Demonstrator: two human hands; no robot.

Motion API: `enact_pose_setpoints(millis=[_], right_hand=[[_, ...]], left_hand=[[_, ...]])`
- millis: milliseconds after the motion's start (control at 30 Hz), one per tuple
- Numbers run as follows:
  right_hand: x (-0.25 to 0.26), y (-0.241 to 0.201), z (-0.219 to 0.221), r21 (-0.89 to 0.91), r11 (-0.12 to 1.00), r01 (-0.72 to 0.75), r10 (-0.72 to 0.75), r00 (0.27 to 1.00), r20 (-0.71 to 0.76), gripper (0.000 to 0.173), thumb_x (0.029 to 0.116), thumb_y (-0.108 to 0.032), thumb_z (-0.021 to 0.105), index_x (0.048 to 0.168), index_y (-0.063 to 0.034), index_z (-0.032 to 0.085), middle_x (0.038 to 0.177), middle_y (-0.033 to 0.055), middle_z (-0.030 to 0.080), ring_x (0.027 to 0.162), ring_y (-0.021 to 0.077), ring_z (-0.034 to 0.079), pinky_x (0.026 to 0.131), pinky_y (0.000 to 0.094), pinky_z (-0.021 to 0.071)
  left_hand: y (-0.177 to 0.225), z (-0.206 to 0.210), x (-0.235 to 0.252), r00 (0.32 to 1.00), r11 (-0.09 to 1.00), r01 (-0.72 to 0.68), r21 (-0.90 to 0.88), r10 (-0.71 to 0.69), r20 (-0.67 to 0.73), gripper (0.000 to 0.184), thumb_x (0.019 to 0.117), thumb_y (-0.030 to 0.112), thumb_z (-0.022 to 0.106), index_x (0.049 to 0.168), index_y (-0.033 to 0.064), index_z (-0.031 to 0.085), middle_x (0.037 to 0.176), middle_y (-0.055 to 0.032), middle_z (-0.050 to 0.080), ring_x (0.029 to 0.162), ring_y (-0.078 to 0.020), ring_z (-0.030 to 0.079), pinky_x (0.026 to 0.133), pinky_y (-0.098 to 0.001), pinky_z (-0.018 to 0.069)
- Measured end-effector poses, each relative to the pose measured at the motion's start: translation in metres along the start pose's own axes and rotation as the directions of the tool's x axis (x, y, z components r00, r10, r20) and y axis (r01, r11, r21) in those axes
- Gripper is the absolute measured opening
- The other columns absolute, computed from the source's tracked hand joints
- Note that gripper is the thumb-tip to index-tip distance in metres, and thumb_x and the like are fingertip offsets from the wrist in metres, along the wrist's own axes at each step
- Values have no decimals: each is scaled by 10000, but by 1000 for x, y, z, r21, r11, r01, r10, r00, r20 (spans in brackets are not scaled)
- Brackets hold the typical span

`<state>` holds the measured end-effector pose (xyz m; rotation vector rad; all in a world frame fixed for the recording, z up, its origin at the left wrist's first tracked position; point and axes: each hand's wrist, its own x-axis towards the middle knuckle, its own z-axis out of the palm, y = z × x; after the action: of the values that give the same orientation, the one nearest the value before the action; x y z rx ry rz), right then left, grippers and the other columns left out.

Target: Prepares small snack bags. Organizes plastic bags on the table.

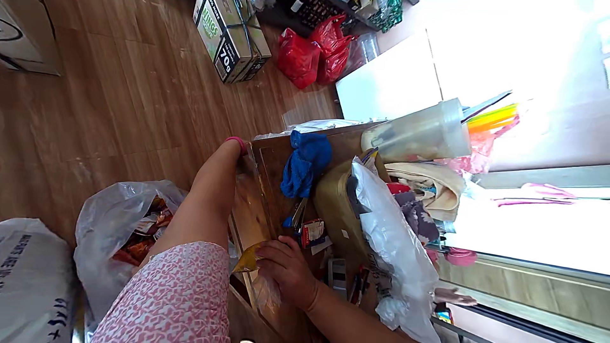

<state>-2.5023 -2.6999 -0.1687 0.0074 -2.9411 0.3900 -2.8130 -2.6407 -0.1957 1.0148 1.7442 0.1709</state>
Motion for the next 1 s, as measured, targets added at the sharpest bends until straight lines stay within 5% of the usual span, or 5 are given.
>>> enact_pose_setpoints(millis=[333, 567, 667, 800, 1000], right_hand=[[0, -2, 3, 10, 1000, 0, 0, 999, -33, 184, 1034, -175, 534, 962, -154, 702, 1151, 9, 739, 1197, 149, 633, 1162, 356, 355], [1, -4, 4, -1, 1000, -1, 1, 999, -42, 200, 1035, -177, 531, 952, -149, 712, 1141, 17, 745, 1172, 162, 648, 1145, 373, 381], [1, -4, 5, -9, 1000, 1, -1, 999, -54, 201, 1012, -146, 530, 938, -144, 716, 1138, 25, 749, 1161, 172, 658, 1132, 386, 397], [1, -6, 7, -8, 1000, -13, 13, 998, -57, 205, 1019, -136, 523, 958, -156, 717, 1142, 21, 750, 1158, 173, 664, 1121, 394, 415], [2, -6, 8, -20, 1000, -15, 14, 998, -63, 239, 1025, -148, 518, 934, -130, 739, 1120, 42, 760, 1137, 207, 686, 1088, 424, 455]], left_hand=[[-41, 25, 82, 917, 888, -377, -264, 316, -246, 309, 1022, 24, 538, 1297, -105, 601, 1312, -325, 608, 1275, -452, 568, 1083, -587, 414], [-72, 12, 71, 784, 784, -395, -479, 16, -620, 585, 1120, 404, 367, 1099, -124, 619, 1045, -321, 640, 1036, -450, 631, 937, -629, 452], [-95, 12, 42, 760, 743, -499, -445, 130, -637, 517, 1118, 370, 377, 1169, -91, 606, 1028, -276, 652, 984, -378, 644, 914, -572, 481], [-123, 17, 0, 828, 663, -517, -541, 226, -514, 365, 1001, 200, 659, 1298, -7, 610, 1068, -144, 712, 924, -177, 692, 878, -405, 568], [-136, 19, -34, 880, 756, -365, -543, 89, -467, 230, 996, 141, 652, 1167, -5, 703, 1098, -157, 709, 1008, -228, 672, 955, -468, 519]])
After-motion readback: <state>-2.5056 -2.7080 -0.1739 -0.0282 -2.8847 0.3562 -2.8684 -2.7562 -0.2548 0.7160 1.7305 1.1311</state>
